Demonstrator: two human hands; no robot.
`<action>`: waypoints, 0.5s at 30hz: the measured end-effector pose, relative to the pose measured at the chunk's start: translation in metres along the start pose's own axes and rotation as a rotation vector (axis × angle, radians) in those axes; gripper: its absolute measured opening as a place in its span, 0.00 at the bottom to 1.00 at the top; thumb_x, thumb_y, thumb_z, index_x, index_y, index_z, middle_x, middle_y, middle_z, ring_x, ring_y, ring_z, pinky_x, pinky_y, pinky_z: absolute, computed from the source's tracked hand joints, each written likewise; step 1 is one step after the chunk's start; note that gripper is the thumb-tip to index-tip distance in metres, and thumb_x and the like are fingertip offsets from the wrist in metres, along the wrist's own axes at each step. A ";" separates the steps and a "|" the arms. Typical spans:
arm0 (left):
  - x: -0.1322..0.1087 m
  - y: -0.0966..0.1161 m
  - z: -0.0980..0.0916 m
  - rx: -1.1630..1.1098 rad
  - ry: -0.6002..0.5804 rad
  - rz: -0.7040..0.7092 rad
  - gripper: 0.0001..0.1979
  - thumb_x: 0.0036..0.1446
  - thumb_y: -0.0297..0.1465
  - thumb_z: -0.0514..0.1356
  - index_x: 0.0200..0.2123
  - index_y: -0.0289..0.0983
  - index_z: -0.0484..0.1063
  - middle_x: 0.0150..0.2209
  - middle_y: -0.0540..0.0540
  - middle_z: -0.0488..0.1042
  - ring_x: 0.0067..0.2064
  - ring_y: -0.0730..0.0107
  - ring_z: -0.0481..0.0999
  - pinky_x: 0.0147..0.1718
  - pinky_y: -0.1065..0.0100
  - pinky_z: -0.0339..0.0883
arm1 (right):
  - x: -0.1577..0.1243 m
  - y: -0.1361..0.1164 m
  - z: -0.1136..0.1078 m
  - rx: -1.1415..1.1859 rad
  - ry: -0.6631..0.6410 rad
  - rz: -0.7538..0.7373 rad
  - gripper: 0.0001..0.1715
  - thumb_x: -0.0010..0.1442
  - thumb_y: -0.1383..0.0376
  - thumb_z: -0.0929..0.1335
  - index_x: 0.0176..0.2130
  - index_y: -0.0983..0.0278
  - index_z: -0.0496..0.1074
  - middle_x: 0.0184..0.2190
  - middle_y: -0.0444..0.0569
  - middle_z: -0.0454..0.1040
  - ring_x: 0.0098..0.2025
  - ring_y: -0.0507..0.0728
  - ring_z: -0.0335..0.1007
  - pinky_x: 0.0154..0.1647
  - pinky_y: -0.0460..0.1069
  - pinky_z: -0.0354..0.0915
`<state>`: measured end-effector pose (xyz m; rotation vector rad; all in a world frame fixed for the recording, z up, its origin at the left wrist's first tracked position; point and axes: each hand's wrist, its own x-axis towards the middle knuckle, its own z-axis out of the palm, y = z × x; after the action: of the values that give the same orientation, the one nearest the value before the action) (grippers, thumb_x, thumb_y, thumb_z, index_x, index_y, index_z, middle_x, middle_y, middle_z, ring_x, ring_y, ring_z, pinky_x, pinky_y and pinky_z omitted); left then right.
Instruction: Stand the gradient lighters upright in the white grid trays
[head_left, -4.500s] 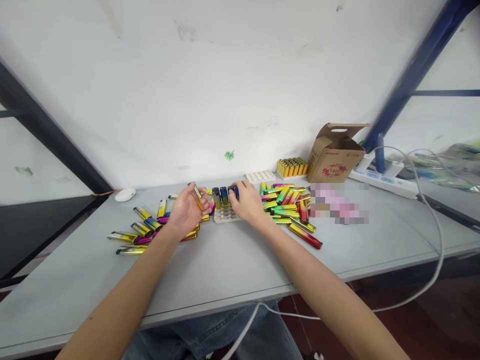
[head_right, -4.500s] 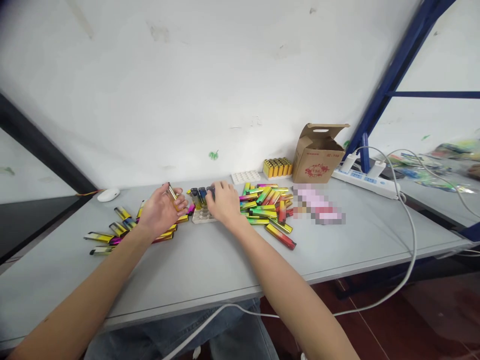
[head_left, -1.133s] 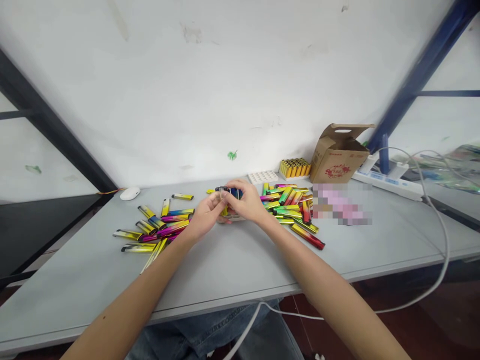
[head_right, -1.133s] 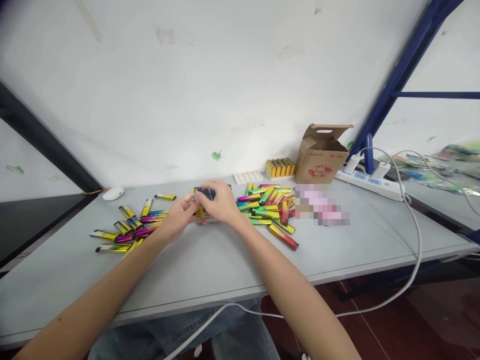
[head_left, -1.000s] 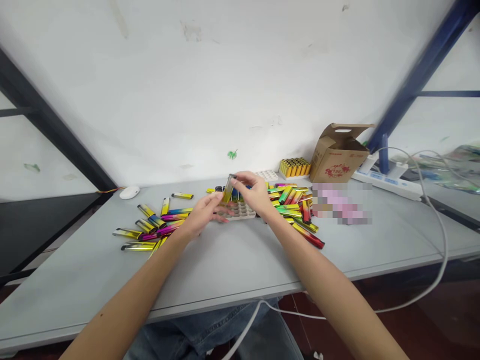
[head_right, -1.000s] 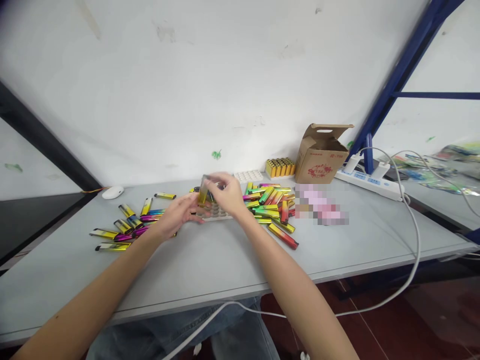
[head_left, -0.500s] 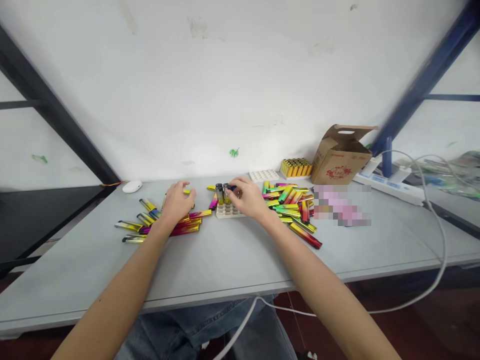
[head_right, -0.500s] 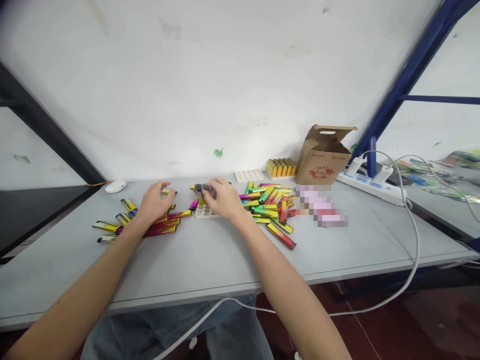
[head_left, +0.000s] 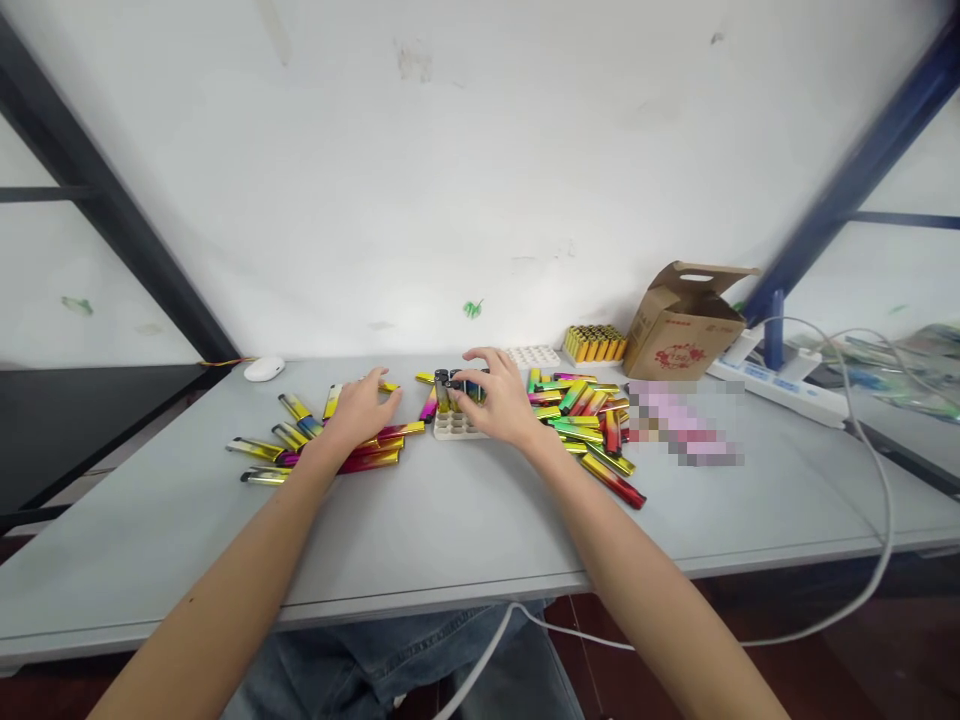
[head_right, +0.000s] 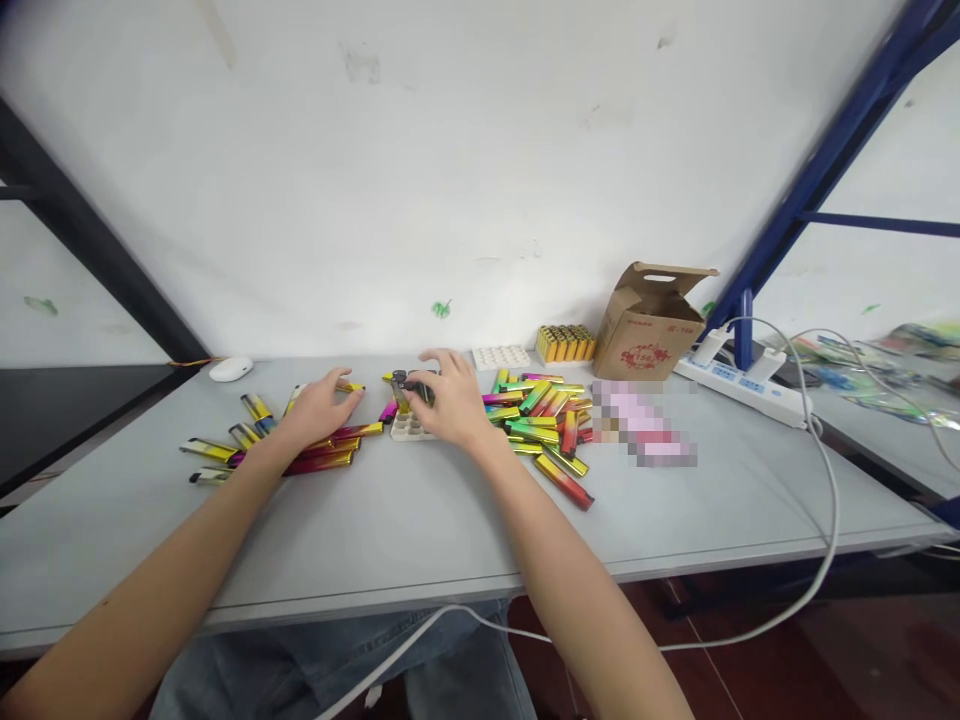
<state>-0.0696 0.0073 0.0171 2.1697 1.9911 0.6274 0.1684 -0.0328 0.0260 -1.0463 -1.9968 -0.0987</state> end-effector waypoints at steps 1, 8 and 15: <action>0.000 0.001 -0.001 -0.041 0.006 -0.007 0.29 0.60 0.42 0.53 0.61 0.34 0.61 0.53 0.36 0.74 0.55 0.47 0.72 0.55 0.54 0.61 | 0.000 0.001 0.000 0.006 -0.004 -0.001 0.11 0.60 0.61 0.68 0.41 0.60 0.78 0.53 0.53 0.69 0.58 0.61 0.60 0.60 0.59 0.57; 0.004 -0.008 0.008 0.097 0.018 -0.009 0.30 0.58 0.40 0.54 0.61 0.30 0.63 0.62 0.31 0.64 0.65 0.46 0.60 0.61 0.53 0.54 | -0.001 0.007 0.003 0.061 -0.011 0.068 0.13 0.63 0.61 0.66 0.44 0.61 0.77 0.52 0.54 0.69 0.56 0.60 0.63 0.60 0.57 0.58; 0.006 -0.010 0.009 0.021 -0.038 0.131 0.19 0.57 0.41 0.53 0.46 0.38 0.75 0.52 0.41 0.75 0.54 0.53 0.72 0.57 0.59 0.62 | -0.001 0.009 0.007 0.037 0.021 0.077 0.13 0.63 0.60 0.67 0.44 0.61 0.77 0.51 0.55 0.70 0.54 0.61 0.64 0.59 0.58 0.59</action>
<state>-0.0750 0.0161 0.0061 2.3214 1.8569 0.5803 0.1705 -0.0245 0.0186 -1.0925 -1.9307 -0.0315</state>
